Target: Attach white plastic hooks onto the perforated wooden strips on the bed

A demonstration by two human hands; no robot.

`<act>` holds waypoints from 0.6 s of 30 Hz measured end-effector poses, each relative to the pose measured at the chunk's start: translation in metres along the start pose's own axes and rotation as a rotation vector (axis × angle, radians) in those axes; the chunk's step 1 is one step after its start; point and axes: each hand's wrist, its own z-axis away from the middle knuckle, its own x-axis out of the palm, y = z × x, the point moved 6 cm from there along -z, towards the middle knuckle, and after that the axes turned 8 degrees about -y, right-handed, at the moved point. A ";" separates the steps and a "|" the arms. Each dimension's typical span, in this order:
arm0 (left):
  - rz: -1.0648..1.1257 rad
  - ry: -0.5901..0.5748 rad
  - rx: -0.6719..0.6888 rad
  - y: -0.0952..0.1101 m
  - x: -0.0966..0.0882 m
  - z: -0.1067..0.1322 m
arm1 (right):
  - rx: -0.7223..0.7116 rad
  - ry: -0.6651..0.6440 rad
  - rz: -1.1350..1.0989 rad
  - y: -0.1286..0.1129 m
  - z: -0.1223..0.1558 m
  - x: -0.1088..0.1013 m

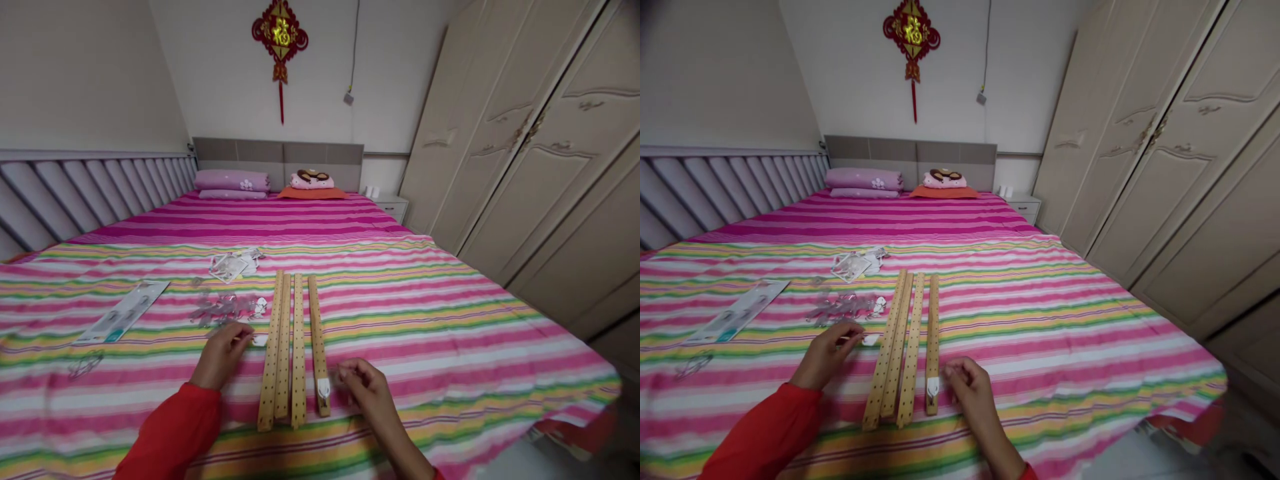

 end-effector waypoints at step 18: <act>0.064 -0.030 0.180 0.098 0.073 0.004 | 0.085 -0.029 -0.247 0.003 -0.026 0.025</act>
